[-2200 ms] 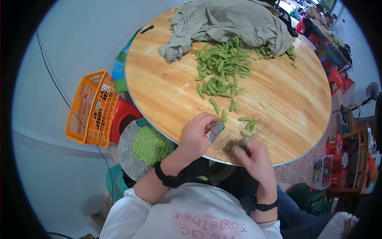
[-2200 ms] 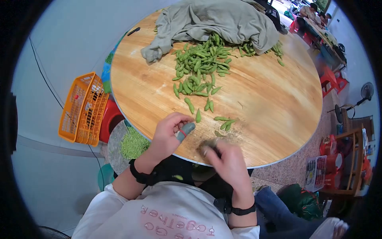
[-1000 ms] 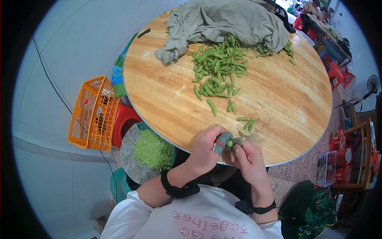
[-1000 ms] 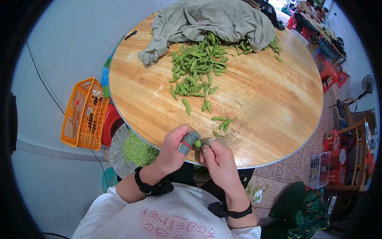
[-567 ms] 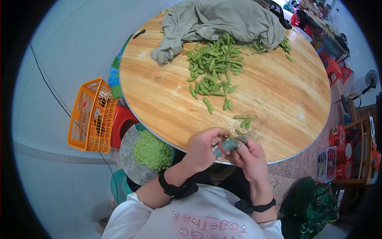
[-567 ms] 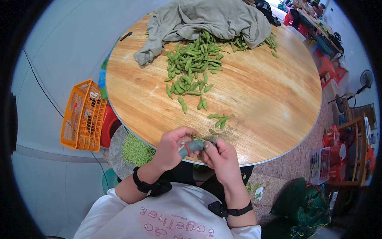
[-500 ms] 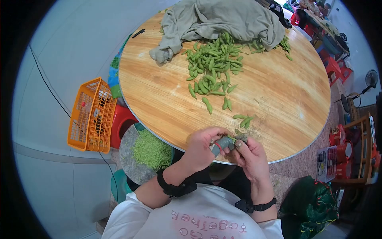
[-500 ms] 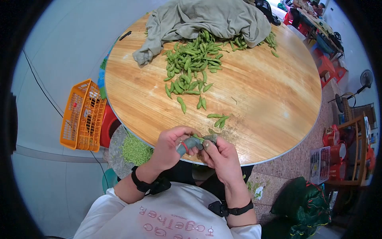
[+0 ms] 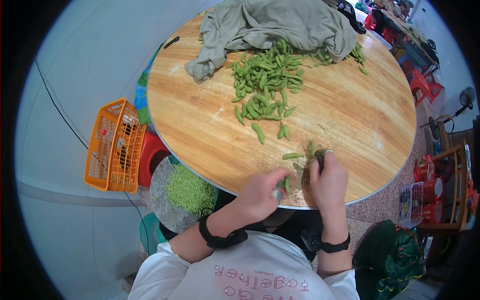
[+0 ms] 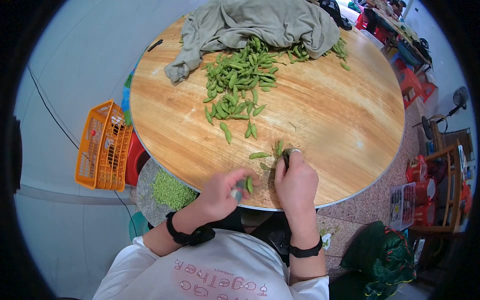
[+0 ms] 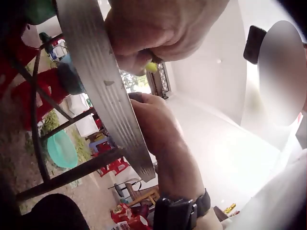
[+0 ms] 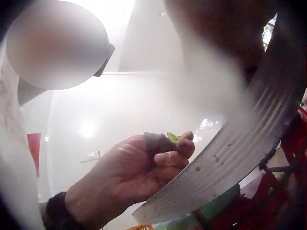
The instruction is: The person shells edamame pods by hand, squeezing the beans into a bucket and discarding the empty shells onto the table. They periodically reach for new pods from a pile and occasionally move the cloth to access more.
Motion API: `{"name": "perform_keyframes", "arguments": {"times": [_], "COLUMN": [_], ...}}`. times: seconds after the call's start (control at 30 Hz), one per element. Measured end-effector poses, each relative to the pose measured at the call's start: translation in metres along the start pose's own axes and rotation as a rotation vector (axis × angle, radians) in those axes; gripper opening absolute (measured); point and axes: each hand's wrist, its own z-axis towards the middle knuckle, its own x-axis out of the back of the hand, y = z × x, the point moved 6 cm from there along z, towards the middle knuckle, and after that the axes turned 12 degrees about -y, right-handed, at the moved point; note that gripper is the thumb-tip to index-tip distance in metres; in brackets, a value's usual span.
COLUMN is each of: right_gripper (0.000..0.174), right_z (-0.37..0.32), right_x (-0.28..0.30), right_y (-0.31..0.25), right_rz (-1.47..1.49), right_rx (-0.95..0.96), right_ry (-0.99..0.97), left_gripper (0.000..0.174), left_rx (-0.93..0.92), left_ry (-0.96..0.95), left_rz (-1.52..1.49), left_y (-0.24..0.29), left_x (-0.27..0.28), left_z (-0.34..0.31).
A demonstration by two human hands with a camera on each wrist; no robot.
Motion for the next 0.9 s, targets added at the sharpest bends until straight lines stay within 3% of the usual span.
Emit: {"name": "perform_keyframes", "arguments": {"times": [0.03,0.1,0.13,0.2,0.23,0.3,0.37,0.5,0.63,0.83,0.9], "right_gripper": [0.014,0.011,0.011,0.009,0.006,0.005,0.01,0.025,0.024,0.018,0.015], "right_z": [-0.001,-0.001,-0.002,-0.009,-0.015,-0.021,-0.027,-0.037,-0.041,-0.042,-0.047], "right_x": [-0.003,-0.009,-0.005,-0.02,-0.02,-0.022,-0.026,-0.019,-0.019,-0.025,-0.027], "right_y": [0.007,0.017,0.015,0.012,0.004,-0.007,-0.019,-0.036,-0.039,-0.036,-0.039], "right_rz": [0.0,0.594,0.596,1.374,1.545,1.642,1.695,1.529,1.543,1.581,1.787], "right_rx": [-0.002,0.061,0.062,-0.237,-0.273,-0.288,-0.25,-0.077,-0.066,-0.12,-0.189], "right_ry": [0.0,-0.001,-0.001,-0.379,-0.475,-0.576,-0.726,-0.751,-0.744,-0.727,-0.824], "left_gripper": [0.032,0.032,0.032,0.033,0.033,0.028,0.025,0.014,0.01,0.011,0.009], "left_rx": [0.0,-0.009,-0.007,-0.098,-0.101,-0.094,-0.136,-0.256,-0.261,-0.258,-0.315], "left_ry": [-0.002,-0.07,-0.069,0.01,0.011,0.002,-0.001,0.035,0.043,0.115,-0.098], "left_rz": [0.0,-0.051,-0.05,-0.298,-0.296,-1.046,-1.1,-1.203,-1.209,-0.965,-1.079], "left_y": [0.002,0.003,0.0,-0.004,-0.001,-0.006,-0.016,-0.019,-0.023,-0.021,-0.006], "left_x": [0.0,-0.004,-0.004,0.001,0.001,-0.005,-0.007,-0.001,0.0,0.003,-0.001], "left_z": [-0.001,-0.004,-0.002,0.007,0.01,0.015,0.016,0.014,0.011,0.008,0.008]}}
